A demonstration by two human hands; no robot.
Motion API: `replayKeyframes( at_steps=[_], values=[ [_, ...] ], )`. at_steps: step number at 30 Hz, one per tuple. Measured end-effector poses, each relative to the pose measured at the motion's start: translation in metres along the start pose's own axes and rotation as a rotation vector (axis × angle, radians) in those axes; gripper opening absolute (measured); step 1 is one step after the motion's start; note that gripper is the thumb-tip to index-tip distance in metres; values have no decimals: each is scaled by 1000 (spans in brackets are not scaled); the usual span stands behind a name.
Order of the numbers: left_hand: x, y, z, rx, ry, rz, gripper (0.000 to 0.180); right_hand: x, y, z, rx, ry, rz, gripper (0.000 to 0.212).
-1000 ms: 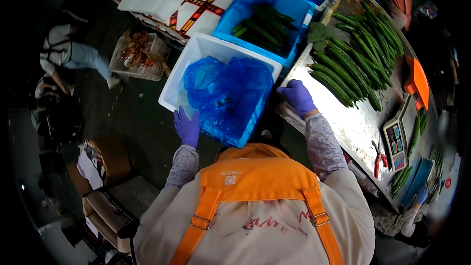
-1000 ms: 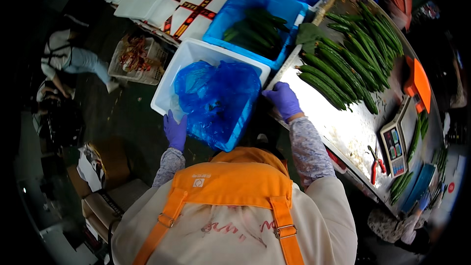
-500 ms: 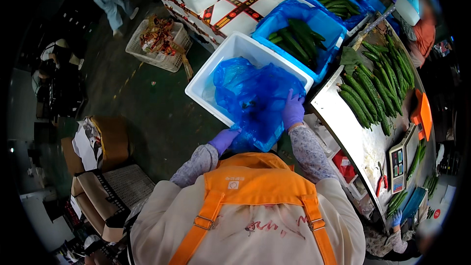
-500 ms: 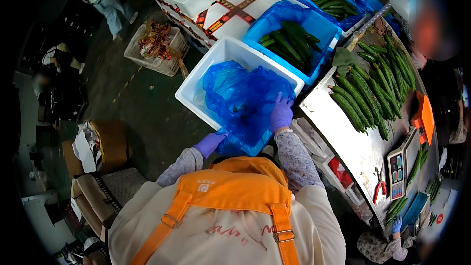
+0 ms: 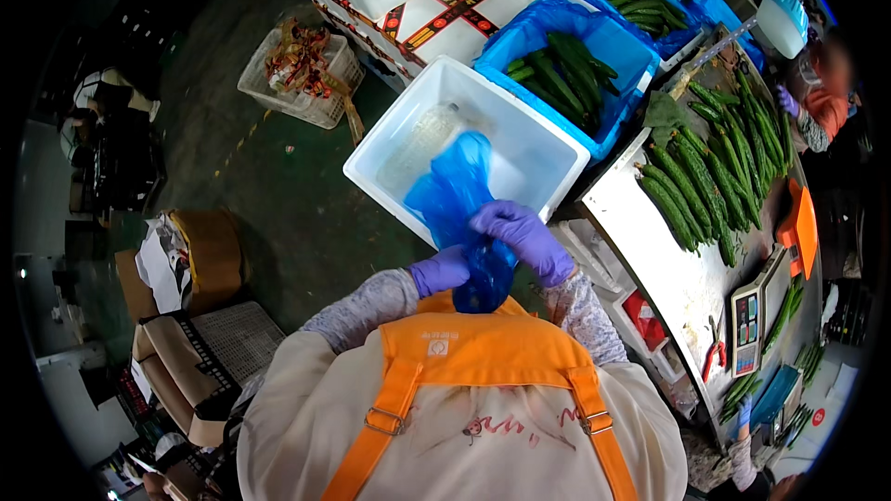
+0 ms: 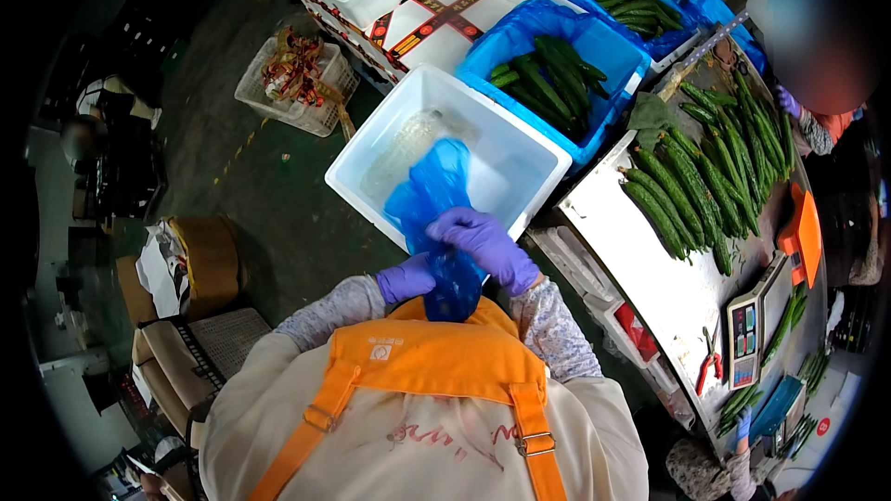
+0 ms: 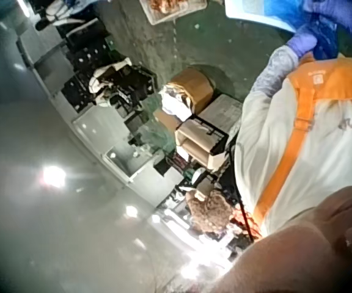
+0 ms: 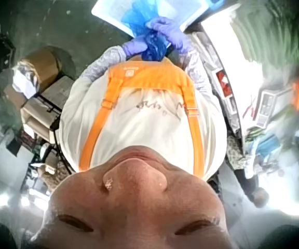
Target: The person sorts cucumbers on a table using scissors to trim stems, weighs them on a scale, and packs them into a plastic-lined foam crate.
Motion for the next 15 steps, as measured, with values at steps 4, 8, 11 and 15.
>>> replayKeyframes(
  at_steps=[4, 8, 11, 15],
  values=[
    [-85, 18, -10, -82, -23, 214, 34, -81, -15, 33, 64, -302, 441, 39],
    [-193, 38, 52, -264, 488, 832, 21, -98, -43, 75, 467, -794, 500, 58],
    [-242, 97, 36, -292, 773, 897, 22, -92, -37, 122, 340, -490, 596, 60],
    [-260, 187, 30, -238, 1103, 663, 36, -92, -12, 191, 203, 100, 635, 52]
  ],
)
Point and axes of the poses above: each hand's wrist, its own y-axis towards the middle knuckle, its own x-axis out of the palm, z = x × y, the point moved 6 cm from there along y, towards the middle knuckle, and after that the axes turned 1 degree about -x, right-handed, at the moved point
